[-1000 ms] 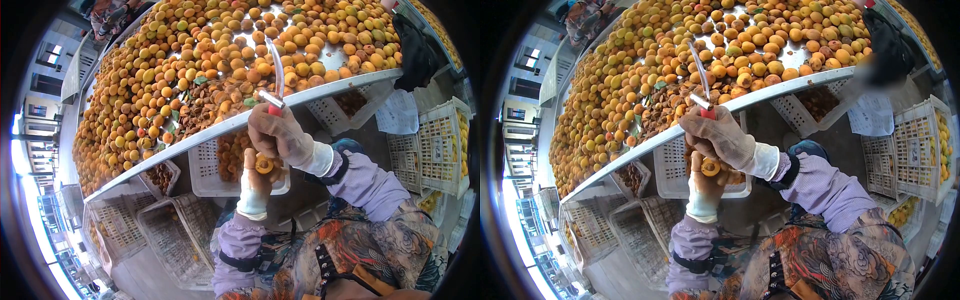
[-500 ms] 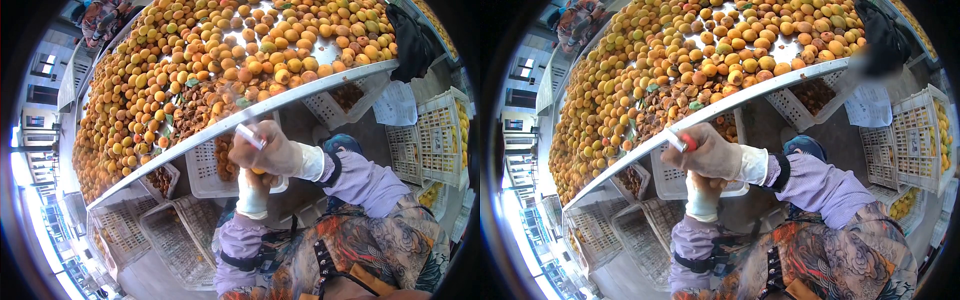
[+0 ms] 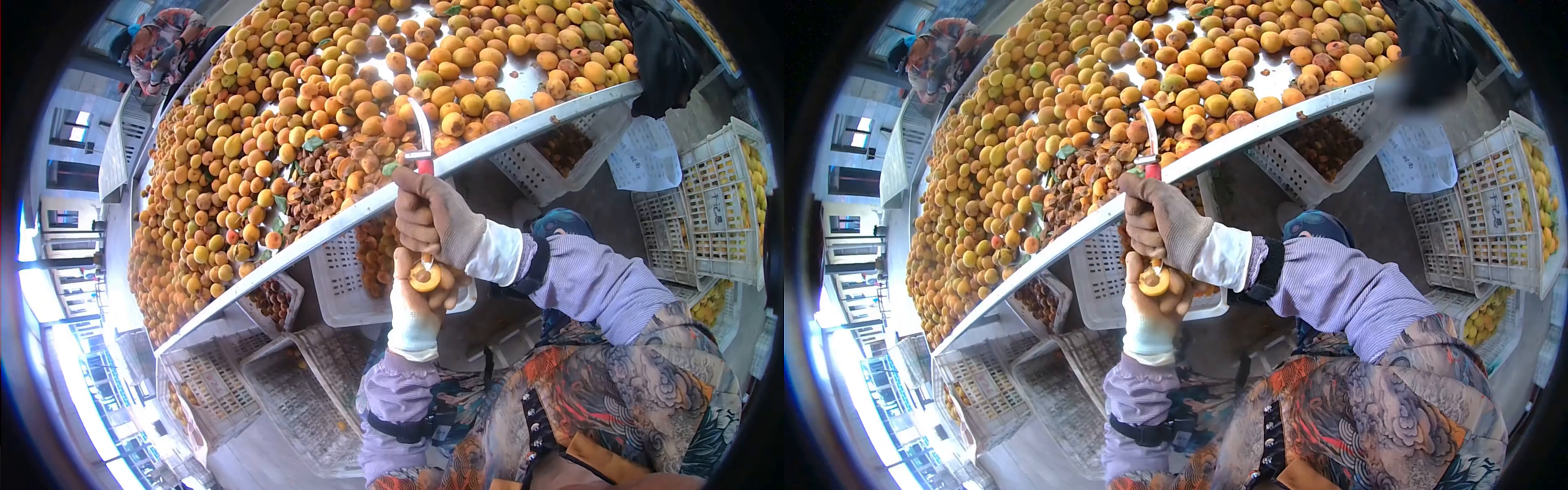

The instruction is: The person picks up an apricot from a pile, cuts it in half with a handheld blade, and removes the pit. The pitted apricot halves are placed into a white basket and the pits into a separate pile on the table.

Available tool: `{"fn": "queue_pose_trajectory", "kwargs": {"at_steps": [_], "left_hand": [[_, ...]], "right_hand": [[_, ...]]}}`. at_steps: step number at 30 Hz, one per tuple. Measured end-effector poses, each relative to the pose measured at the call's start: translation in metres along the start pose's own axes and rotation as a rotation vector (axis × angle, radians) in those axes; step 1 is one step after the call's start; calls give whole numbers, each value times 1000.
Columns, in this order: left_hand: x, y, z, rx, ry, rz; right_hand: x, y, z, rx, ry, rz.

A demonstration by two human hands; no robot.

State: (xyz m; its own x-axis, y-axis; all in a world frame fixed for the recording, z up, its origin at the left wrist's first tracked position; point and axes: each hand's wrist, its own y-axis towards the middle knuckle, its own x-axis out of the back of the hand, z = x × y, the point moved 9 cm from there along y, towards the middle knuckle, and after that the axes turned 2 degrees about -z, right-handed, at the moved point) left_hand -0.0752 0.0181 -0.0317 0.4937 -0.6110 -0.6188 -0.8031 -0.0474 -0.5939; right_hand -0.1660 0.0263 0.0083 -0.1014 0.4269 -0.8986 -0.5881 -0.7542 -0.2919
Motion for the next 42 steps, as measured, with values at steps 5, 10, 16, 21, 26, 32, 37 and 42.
{"fn": "queue_pose_trajectory", "kwargs": {"at_steps": [5,10,16,21,26,32,37,42], "left_hand": [[-5,3,-1,-27,-150,151],[9,10,3,-43,-89,16],[11,11,-5,-94,-185,76],[13,9,-15,-243,-47,-5],[-6,-2,-30,-666,887,-129],[-1,3,-31,-631,662,-286],[21,13,-14,-382,291,-297],[8,1,-22,-521,442,-177]], "right_hand": [[-14,-10,15,206,-337,-32],[-25,-13,13,302,-538,89],[-32,-16,10,245,-557,167],[-33,-9,13,345,-561,177],[-24,-14,17,375,-479,52],[-19,-2,18,594,-700,72],[16,4,2,-1,-220,-217],[13,5,-2,-44,-173,-169]]}}
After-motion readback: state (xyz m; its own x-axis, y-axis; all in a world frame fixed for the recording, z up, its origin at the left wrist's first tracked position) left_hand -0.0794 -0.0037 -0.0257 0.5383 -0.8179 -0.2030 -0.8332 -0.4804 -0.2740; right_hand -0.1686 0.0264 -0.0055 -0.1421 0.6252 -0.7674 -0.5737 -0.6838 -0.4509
